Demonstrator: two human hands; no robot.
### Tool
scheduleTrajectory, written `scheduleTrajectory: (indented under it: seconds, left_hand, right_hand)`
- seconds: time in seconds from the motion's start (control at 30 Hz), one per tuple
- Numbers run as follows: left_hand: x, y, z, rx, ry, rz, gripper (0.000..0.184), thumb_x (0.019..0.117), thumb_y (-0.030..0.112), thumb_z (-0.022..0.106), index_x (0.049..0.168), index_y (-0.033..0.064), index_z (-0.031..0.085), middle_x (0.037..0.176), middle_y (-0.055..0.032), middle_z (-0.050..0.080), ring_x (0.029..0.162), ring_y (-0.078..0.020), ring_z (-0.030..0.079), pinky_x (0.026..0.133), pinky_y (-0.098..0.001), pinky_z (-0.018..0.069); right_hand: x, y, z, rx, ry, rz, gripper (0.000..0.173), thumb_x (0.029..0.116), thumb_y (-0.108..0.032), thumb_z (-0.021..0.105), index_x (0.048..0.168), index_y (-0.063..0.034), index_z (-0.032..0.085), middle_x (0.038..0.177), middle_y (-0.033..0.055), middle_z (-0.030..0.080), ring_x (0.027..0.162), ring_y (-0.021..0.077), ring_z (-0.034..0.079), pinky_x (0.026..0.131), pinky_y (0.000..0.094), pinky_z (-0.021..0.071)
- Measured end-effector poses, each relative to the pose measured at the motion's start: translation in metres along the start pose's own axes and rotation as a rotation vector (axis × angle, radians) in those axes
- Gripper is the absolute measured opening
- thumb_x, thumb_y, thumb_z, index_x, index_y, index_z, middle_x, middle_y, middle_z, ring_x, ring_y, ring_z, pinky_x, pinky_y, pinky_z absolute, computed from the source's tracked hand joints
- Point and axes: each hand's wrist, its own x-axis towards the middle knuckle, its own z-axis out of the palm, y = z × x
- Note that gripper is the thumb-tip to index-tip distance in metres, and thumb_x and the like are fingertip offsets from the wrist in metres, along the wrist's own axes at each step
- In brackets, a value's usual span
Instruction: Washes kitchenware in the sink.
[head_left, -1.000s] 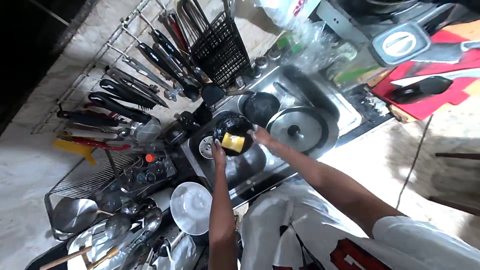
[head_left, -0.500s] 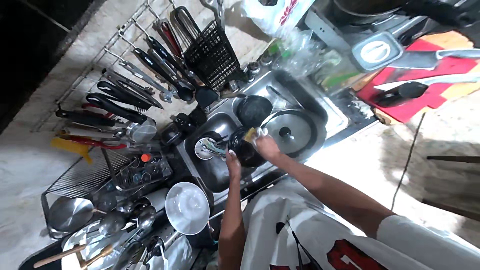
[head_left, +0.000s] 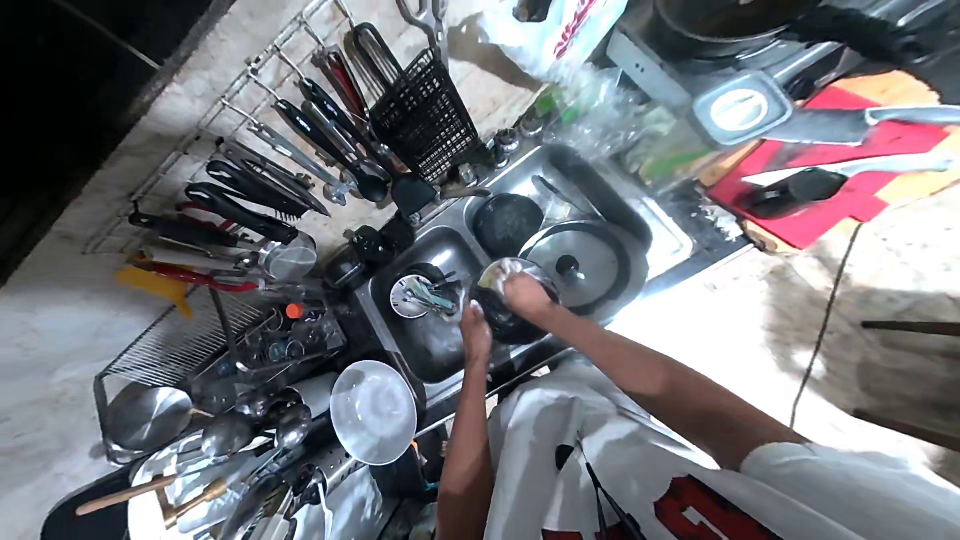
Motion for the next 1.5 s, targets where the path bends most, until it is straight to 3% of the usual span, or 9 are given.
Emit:
scheduleTrajectory:
  seconds: [0.2,0.33,0.6,0.8,0.93,1.1,1.23,1.4,1.5]
  left_hand:
    - [0.012,-0.013,-0.032,-0.038,0.106,-0.005,0.052,0.1133,0.028,0.03,0.155,-0.0014,0.038,0.152,-0.0245,0.048,0.142,-0.0309,0.047,0.119,-0.0463,0.0368]
    - [0.0,-0.01,-0.032,-0.002,0.005,0.024,0.05,0.1127,0.025,0.033,0.153,-0.0026,0.041,0.152,-0.0245,0.048,0.143,-0.0307,0.046,0.121,-0.0458,0.035]
    - [0.005,-0.003,-0.032,-0.019,0.086,-0.072,0.056,0.1119,0.041,0.032,0.154,0.0062,0.042,0.126,-0.0242,0.065,0.112,-0.033,0.066,0.098,-0.0532,0.053]
    - [0.009,0.004,-0.057,0.225,0.198,-0.05,0.049,0.1133,0.033,0.031,0.143,0.0018,0.056,0.127,-0.0231,0.067,0.121,-0.0342,0.064,0.107,-0.0521,0.0484]
    - [0.007,0.007,-0.064,0.317,0.178,-0.028,0.048,0.1131,0.032,0.033,0.14,0.0001,0.057,0.123,-0.0235,0.069,0.116,-0.0349,0.066,0.105,-0.052,0.0496]
    - [0.012,0.022,-0.062,0.316,0.261,-0.034,0.044,0.1128,0.031,0.035,0.14,0.0045,0.058,0.115,-0.0221,0.071,0.108,-0.0359,0.069,0.098,-0.0545,0.053]
    - [-0.001,0.022,-0.051,0.351,0.077,0.002,0.045,0.1125,0.03,0.036,0.142,0.0012,0.056,0.121,-0.024,0.069,0.115,-0.0363,0.067,0.103,-0.0537,0.0505]
    - [-0.003,0.021,-0.033,0.281,0.035,-0.042,0.048,0.1123,0.032,0.035,0.144,0.0024,0.054,0.124,-0.0239,0.068,0.116,-0.0363,0.066,0.103,-0.0553,0.0502]
    - [0.009,0.021,-0.059,0.294,0.09,-0.046,0.049,0.1128,0.032,0.033,0.144,0.0015,0.054,0.129,-0.0244,0.066,0.121,-0.0362,0.063,0.106,-0.0547,0.0484]
  right_hand:
    - [-0.032,-0.015,-0.015,0.01,-0.386,-0.179,0.037,0.0955,-0.033,0.066,0.119,-0.0045,0.07,0.123,0.0241,0.067,0.116,0.0453,0.063,0.099,0.0676,0.0483]
    - [-0.013,-0.007,-0.015,-0.091,-0.122,-0.017,0.023,0.0999,-0.011,0.059,0.115,0.0036,0.069,0.124,0.0271,0.065,0.111,0.047,0.065,0.091,0.0631,0.0541]
    - [-0.011,-0.046,0.017,0.466,-0.241,-0.213,0.055,0.0964,-0.019,0.066,0.148,-0.0096,0.051,0.143,0.0181,0.059,0.132,0.035,0.056,0.113,0.0564,0.0434]
    - [-0.041,-0.033,-0.013,0.116,-0.484,-0.296,0.042,0.0946,-0.032,0.07,0.13,-0.0108,0.068,0.126,0.0207,0.067,0.12,0.0419,0.062,0.105,0.0665,0.0451]
    - [-0.031,-0.016,-0.03,-0.222,-0.244,-0.204,0.026,0.0938,-0.005,0.064,0.118,0.0029,0.069,0.127,0.0284,0.061,0.12,0.0483,0.059,0.103,0.0638,0.047]
    - [-0.046,-0.032,-0.02,-0.142,-0.31,-0.211,0.033,0.098,-0.02,0.06,0.124,0.0009,0.066,0.125,0.0284,0.064,0.116,0.0494,0.062,0.096,0.0676,0.0495]
    - [-0.021,-0.025,-0.017,-0.145,-0.083,-0.002,0.033,0.0983,0.003,0.054,0.131,0.0055,0.06,0.129,0.0323,0.059,0.112,0.0515,0.063,0.089,0.0642,0.0548]
    - [-0.019,-0.04,0.012,0.23,-0.184,-0.169,0.048,0.0975,-0.02,0.062,0.144,-0.0085,0.056,0.14,0.0231,0.059,0.125,0.043,0.06,0.105,0.0622,0.0492]
    - [-0.044,-0.035,0.0,0.122,-0.341,-0.289,0.04,0.0962,-0.032,0.065,0.128,-0.0082,0.066,0.128,0.0214,0.065,0.114,0.0423,0.065,0.096,0.066,0.0505]
